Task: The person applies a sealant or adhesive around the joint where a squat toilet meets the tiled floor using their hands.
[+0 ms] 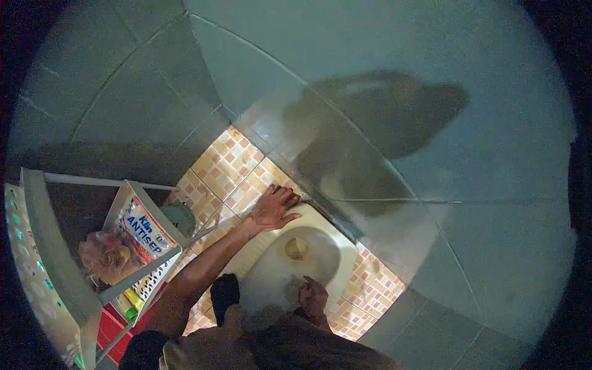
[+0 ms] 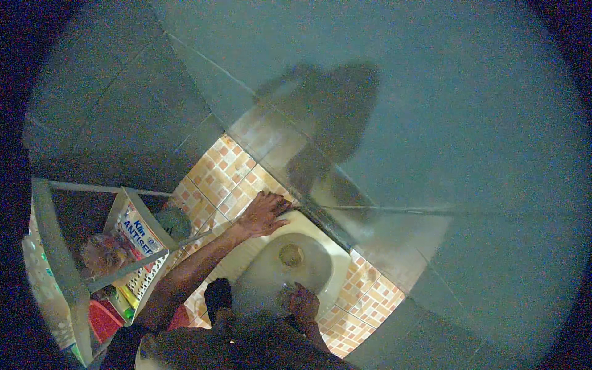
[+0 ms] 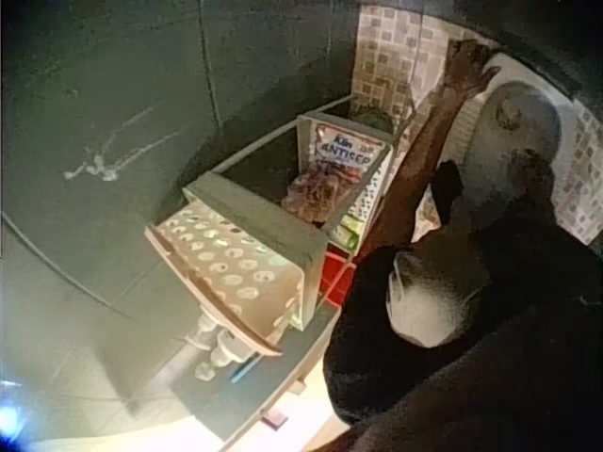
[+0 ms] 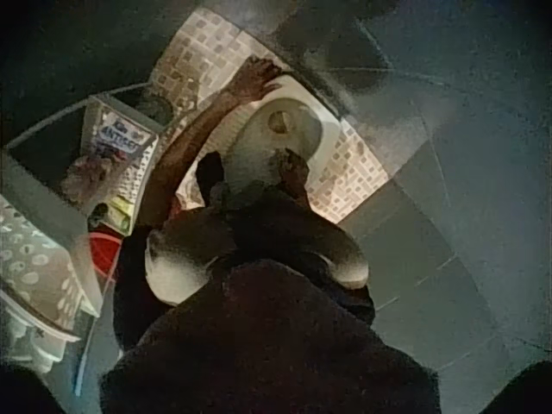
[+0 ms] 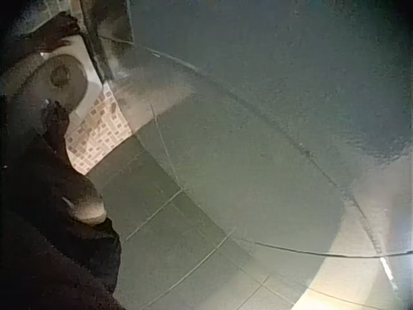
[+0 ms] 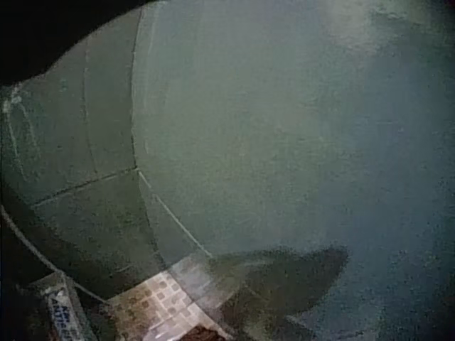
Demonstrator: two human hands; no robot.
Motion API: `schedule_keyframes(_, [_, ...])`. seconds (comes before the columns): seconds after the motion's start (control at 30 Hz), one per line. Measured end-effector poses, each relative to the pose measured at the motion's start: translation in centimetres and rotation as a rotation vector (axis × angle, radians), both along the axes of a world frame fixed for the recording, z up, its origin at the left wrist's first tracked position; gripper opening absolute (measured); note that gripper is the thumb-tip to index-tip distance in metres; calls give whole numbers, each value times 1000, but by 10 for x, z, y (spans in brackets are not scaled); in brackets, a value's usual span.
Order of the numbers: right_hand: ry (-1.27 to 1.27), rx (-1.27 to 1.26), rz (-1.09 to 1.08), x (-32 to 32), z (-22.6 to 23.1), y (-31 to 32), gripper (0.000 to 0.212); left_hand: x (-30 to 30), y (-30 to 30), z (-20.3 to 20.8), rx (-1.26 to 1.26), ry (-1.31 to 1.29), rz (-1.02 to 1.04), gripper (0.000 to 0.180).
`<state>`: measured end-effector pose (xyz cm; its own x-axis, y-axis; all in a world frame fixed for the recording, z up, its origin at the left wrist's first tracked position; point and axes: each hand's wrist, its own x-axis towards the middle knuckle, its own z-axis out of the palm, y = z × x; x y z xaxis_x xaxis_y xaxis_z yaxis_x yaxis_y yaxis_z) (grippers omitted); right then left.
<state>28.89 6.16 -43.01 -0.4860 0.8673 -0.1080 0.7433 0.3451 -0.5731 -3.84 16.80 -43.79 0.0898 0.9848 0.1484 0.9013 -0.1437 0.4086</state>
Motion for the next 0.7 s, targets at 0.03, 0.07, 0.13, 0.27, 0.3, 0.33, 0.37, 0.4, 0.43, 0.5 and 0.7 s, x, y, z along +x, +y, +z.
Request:
schedule_keyframes(0.03, [12,-26,4,1,0,0,31,0,-2,-2,49,21,11,55])
schedule_keyframes(0.07, [21,-51,7,1,2,2,32,1,-2,-1,98,38,23,55])
schedule_keyframes(0.13, [-5,-28,0,-3,5,1,32,1,-2,2,99,41,29,56])
schedule_keyframes(0.27, [-22,45,4,-2,1,-1,32,4,9,3,94,58,31,58])
schedule_keyframes(0.3, [-23,47,4,-1,-2,-2,32,5,11,2,96,57,31,58])
schedule_keyframes(0.33, [-20,32,-3,-2,-2,-2,32,7,12,2,43,38,38,56])
schedule_keyframes(0.37, [-17,17,-10,-2,-2,-2,33,8,13,2,-10,20,46,56])
schedule_keyframes(0.4, [-17,18,-11,-2,-2,-1,33,8,13,3,-9,20,45,56])
schedule_keyframes(0.43, [13,47,29,0,0,1,34,9,14,1,19,25,43,55])
schedule_keyframes(0.5, [41,80,68,1,2,3,35,10,15,-1,50,28,40,54])
schedule_keyframes(0.7, [103,84,8,2,-3,-1,36,7,8,4,60,-29,55,59])
